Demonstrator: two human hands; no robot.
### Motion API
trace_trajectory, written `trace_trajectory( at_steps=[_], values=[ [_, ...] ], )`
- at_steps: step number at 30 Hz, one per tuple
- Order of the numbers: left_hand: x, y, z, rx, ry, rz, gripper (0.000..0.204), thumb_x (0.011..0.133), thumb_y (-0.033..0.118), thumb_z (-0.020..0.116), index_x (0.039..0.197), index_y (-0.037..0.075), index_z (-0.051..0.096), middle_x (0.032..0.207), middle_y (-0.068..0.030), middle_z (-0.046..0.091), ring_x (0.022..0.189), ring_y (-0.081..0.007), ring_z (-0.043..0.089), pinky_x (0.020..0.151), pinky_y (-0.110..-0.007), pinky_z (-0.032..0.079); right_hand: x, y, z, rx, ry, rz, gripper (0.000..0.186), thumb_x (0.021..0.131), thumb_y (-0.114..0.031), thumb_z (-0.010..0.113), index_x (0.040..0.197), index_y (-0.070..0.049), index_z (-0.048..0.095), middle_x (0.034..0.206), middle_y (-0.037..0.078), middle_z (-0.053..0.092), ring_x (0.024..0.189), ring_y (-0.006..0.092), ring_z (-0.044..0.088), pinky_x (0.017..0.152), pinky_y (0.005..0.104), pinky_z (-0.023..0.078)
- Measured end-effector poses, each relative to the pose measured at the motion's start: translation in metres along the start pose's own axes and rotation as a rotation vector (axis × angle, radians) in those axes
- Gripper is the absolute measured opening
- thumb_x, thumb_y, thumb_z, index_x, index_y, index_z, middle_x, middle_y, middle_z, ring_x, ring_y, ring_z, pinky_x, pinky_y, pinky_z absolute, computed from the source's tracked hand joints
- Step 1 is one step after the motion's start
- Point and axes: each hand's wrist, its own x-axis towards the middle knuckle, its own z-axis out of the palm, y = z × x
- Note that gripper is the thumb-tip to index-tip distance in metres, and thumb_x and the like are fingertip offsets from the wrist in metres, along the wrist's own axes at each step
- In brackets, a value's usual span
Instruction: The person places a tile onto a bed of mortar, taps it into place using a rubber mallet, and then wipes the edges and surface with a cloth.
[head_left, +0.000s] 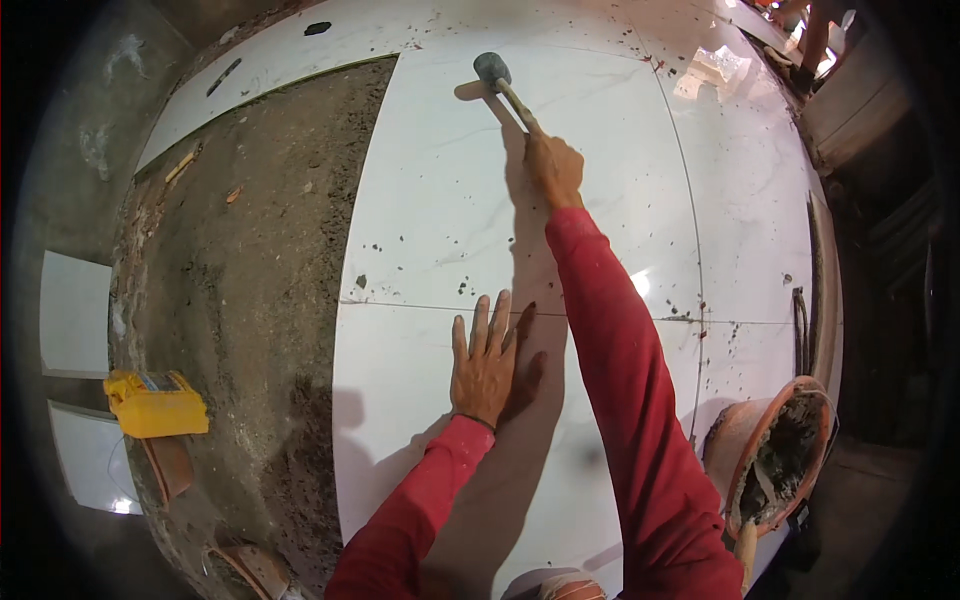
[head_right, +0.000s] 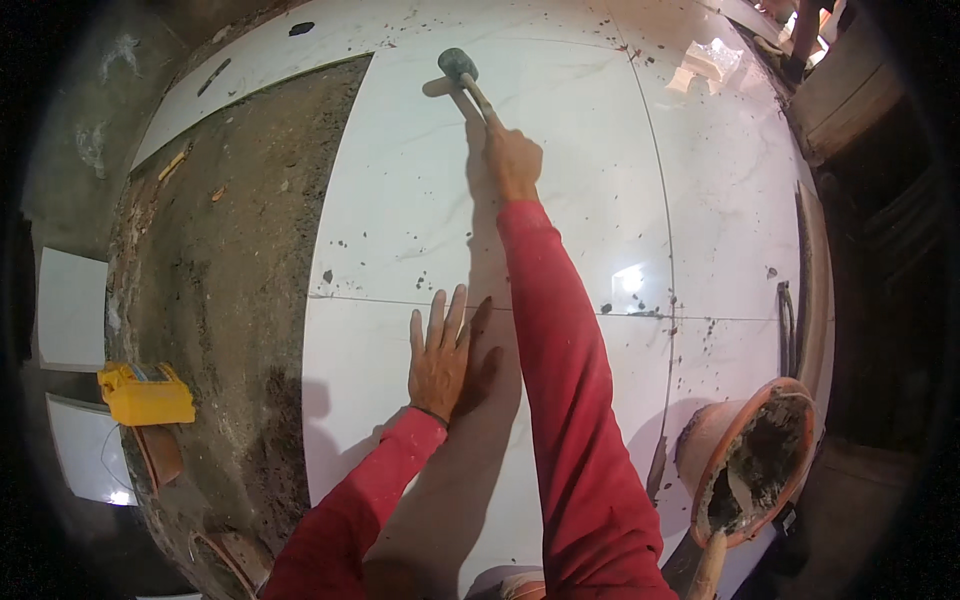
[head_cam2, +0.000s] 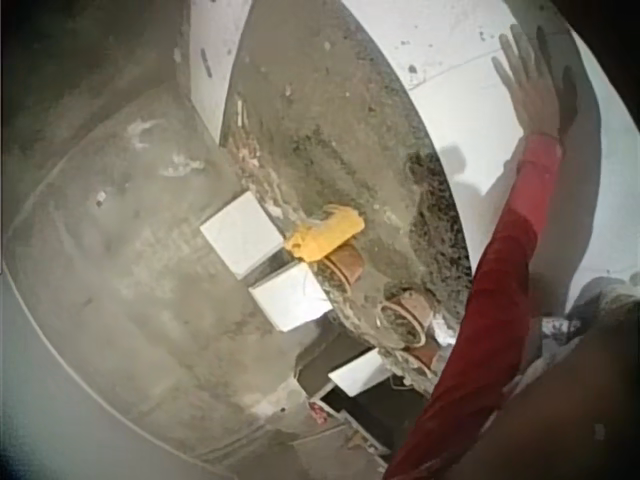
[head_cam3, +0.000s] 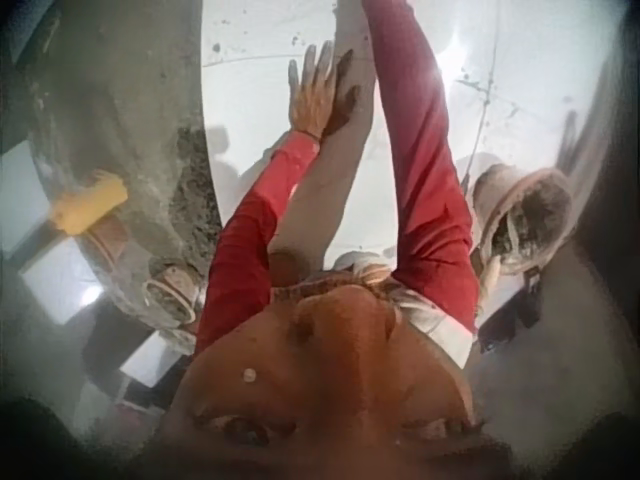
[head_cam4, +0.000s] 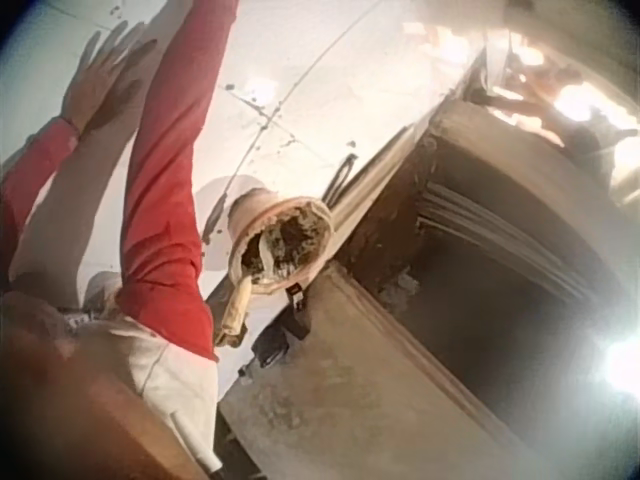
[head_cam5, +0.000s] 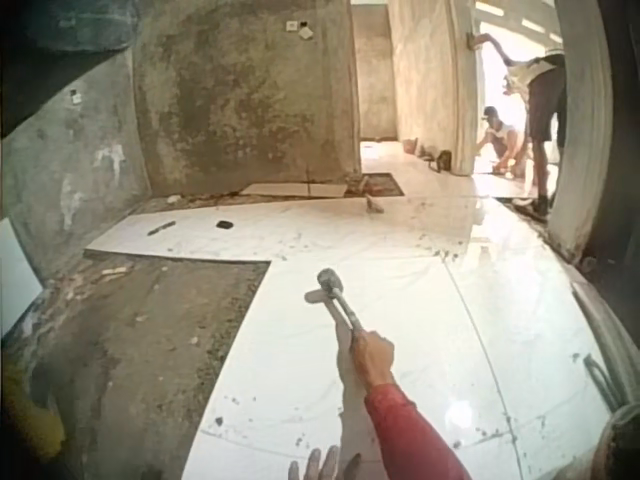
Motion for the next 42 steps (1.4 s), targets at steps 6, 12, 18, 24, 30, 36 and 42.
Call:
trace_trajectory(
  at_steps=[6,12,18,24,30,36,42],
  values=[
    [-0.003,-0.007,0.004,0.026,0.073,0.009,0.05,0.102,0.037,0.052,0.151,0.024,0.052,0.171,-0.0064,0.023,0.158,-0.0305,0.018,0.124,-0.059,0.02,-0.041,-0.003,-0.006,-0.202,0.372,0.138,0.031,0.099,-0.035,0.061,0.124,-0.018,0.065,0.114,0.013,0.065,0.111,0.0325,0.057,0.09,0.0515,0.04],
    [0.009,0.007,-0.036,-0.282,-0.086,-0.023,0.065,0.098,0.05,0.057,0.158,0.029,0.043,0.169,-0.0098,0.03,0.155,-0.0386,0.026,0.119,-0.066,0.022,-0.034,0.0,-0.017,-0.241,0.216,0.184,0.036,0.099,-0.033,0.062,0.127,-0.011,0.062,0.131,0.018,0.056,0.125,0.0334,0.049,0.103,0.0595,0.03],
    [0.041,-0.039,-0.012,-0.381,-0.055,0.071,0.064,0.098,0.036,0.059,0.156,0.012,0.045,0.167,-0.0129,0.033,0.154,-0.0336,0.03,0.118,-0.068,0.025,-0.028,-0.003,-0.012,-0.184,0.146,0.241,0.035,0.099,-0.031,0.062,0.127,-0.01,0.063,0.134,0.013,0.056,0.131,0.0313,0.049,0.11,0.0598,0.029],
    [0.328,-0.178,-0.007,-0.276,0.183,-0.018,0.065,0.102,0.028,0.052,0.16,0.005,0.033,0.167,-0.016,0.031,0.153,-0.0355,0.03,0.124,-0.052,0.023,-0.014,-0.01,-0.022,-0.261,0.122,0.246,0.034,0.1,-0.031,0.061,0.126,-0.01,0.063,0.131,0.012,0.06,0.127,0.0309,0.053,0.11,0.0572,0.032],
    [0.508,-0.255,0.008,-0.187,0.284,-0.052,0.062,0.104,0.035,0.049,0.155,0.001,0.038,0.163,-0.0192,0.036,0.151,-0.0352,0.033,0.123,-0.049,0.029,-0.013,-0.013,-0.017,-0.269,0.063,0.25,0.035,0.1,-0.033,0.06,0.127,-0.01,0.063,0.136,0.01,0.057,0.128,0.0298,0.051,0.11,0.0552,0.034],
    [0.529,-0.239,0.02,-0.161,0.324,-0.15,0.064,0.104,0.038,0.048,0.153,-0.003,0.039,0.161,-0.0218,0.038,0.149,-0.0346,0.036,0.123,-0.046,0.03,-0.013,-0.005,-0.018,-0.289,0.065,0.253,0.036,0.101,-0.033,0.059,0.129,-0.011,0.062,0.136,0.01,0.055,0.13,0.0291,0.05,0.111,0.0545,0.034],
    [0.483,-0.257,0.014,-0.187,0.372,-0.218,0.063,0.1,0.037,0.054,0.152,0.003,0.043,0.158,-0.0147,0.044,0.145,-0.0328,0.041,0.119,-0.054,0.031,-0.013,-0.003,-0.018,-0.279,0.066,0.255,0.036,0.101,-0.033,0.059,0.13,-0.012,0.061,0.138,0.01,0.054,0.131,0.0279,0.049,0.112,0.0522,0.035]
  ],
)
